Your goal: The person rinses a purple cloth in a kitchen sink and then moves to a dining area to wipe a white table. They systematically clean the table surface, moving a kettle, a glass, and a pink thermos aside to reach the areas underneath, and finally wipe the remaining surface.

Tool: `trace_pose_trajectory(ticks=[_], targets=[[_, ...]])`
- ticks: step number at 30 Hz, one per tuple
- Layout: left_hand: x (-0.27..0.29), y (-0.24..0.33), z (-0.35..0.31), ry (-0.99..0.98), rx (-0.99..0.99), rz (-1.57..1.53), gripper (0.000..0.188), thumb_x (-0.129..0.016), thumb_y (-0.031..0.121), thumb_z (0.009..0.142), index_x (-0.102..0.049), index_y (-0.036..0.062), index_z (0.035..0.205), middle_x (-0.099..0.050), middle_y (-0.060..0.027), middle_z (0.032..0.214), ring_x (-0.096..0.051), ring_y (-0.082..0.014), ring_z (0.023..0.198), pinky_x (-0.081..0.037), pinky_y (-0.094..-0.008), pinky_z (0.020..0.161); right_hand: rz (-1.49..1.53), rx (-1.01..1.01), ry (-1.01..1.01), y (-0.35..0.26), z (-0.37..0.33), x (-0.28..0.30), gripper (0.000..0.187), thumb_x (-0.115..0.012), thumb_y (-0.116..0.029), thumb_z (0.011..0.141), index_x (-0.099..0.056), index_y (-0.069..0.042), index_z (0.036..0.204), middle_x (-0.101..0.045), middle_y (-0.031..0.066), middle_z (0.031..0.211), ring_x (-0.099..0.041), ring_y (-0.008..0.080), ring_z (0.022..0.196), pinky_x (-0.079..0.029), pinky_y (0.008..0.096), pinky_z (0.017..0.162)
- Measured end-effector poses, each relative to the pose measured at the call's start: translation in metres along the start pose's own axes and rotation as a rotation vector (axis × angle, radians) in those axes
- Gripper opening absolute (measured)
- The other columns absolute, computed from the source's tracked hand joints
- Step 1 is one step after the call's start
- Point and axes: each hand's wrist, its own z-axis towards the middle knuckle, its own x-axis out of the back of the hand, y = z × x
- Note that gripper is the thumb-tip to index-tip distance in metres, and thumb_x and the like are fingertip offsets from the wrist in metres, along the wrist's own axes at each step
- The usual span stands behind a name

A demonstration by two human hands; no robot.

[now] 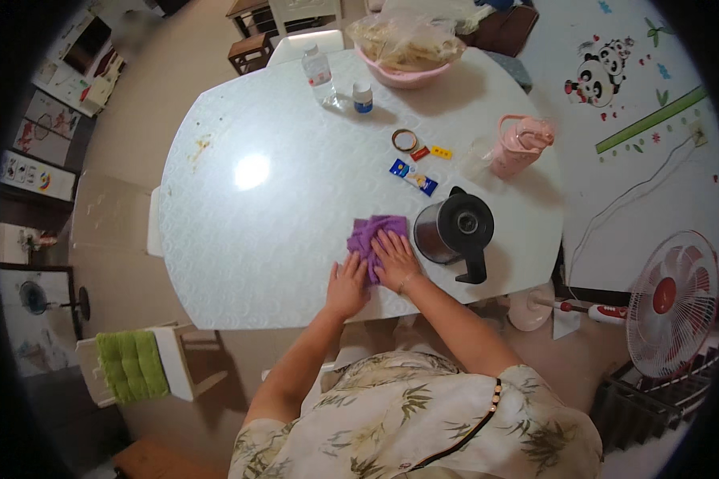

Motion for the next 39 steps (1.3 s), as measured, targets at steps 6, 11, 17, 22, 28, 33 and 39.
trace_pose_trajectory(ticks=[6, 11, 17, 22, 28, 33, 39], targets=[[0.054, -0.051, 0.061, -0.027, 0.030, 0.023, 0.058, -0.064, 0.026, 0.079, -0.049, 0.0088, 0.132, -0.033, -0.0103, 0.148, -0.025, -0.0263, 0.139, -0.018, -0.0550, 0.111, -0.057, -0.124, -0.042, -0.014, 0.081, 0.030, 0.069, -0.058, -0.030, 0.084, -0.030, -0.015, 0.145, -0.021, 0.0111, 0.153, -0.015, 0.0311, 0.141, -0.009, 0.0458, 0.115], [0.050, -0.082, 0.018, -0.043, -0.020, -0.012, 0.056, -0.065, 0.021, 0.077, -0.050, 0.0088, 0.130, -0.035, -0.0105, 0.146, -0.028, -0.0284, 0.137, -0.020, -0.0572, 0.108, -0.017, -0.146, -0.015, -0.060, 0.054, -0.007, 0.073, -0.061, -0.032, 0.081, -0.029, -0.016, 0.145, -0.020, 0.0122, 0.153, -0.016, 0.0330, 0.140, -0.010, 0.0483, 0.114], [0.039, -0.085, -0.011, -0.015, -0.115, 0.020, 0.065, -0.066, 0.022, 0.075, -0.044, 0.0056, 0.134, -0.032, -0.0154, 0.147, -0.025, -0.0311, 0.138, -0.017, -0.0574, 0.109, 0.002, -0.185, -0.090, -0.081, 0.046, -0.008, 0.069, -0.053, -0.032, 0.086, -0.025, -0.017, 0.147, -0.014, 0.0102, 0.155, -0.009, 0.0311, 0.143, -0.003, 0.0461, 0.115], [0.046, -0.084, 0.033, 0.028, -0.078, 0.043, 0.066, -0.065, 0.024, 0.076, -0.043, 0.0036, 0.135, -0.031, -0.0150, 0.147, -0.022, -0.0309, 0.140, -0.015, -0.0540, 0.111, 0.028, -0.168, -0.046, -0.063, 0.085, 0.010, 0.069, -0.054, -0.030, 0.086, -0.024, -0.017, 0.147, -0.015, 0.0088, 0.155, -0.011, 0.0285, 0.143, -0.003, 0.0449, 0.115], [0.040, -0.072, 0.014, -0.028, -0.065, 0.009, 0.067, -0.070, 0.026, 0.071, -0.047, 0.0051, 0.131, -0.035, -0.0159, 0.145, -0.027, -0.0310, 0.138, -0.021, -0.0544, 0.109, 0.012, -0.138, -0.103, -0.066, 0.022, 0.002, 0.077, -0.062, -0.033, 0.083, -0.023, -0.017, 0.147, -0.015, 0.0085, 0.155, -0.014, 0.0287, 0.142, -0.008, 0.0455, 0.115], [0.033, -0.059, -0.018, -0.033, -0.194, -0.016, 0.063, -0.071, 0.018, 0.068, -0.052, 0.0072, 0.127, -0.037, -0.0175, 0.142, -0.029, -0.0335, 0.135, -0.023, -0.0552, 0.108, 0.157, -0.005, 0.025, -0.049, -0.035, -0.002, 0.067, -0.063, -0.030, 0.083, -0.035, -0.014, 0.142, -0.028, 0.0107, 0.149, -0.026, 0.0302, 0.137, -0.018, 0.0442, 0.113], [0.026, -0.018, -0.001, 0.190, -0.288, -0.169, 0.061, -0.069, 0.019, 0.072, -0.050, 0.0100, 0.129, -0.036, -0.0177, 0.142, -0.028, -0.0369, 0.135, -0.019, -0.0559, 0.109, 0.614, -0.212, 0.267, -0.002, -0.124, -0.001, 0.045, -0.064, -0.020, 0.083, -0.053, -0.010, 0.126, -0.049, 0.0129, 0.133, -0.048, 0.0325, 0.120, -0.041, 0.0393, 0.097]])
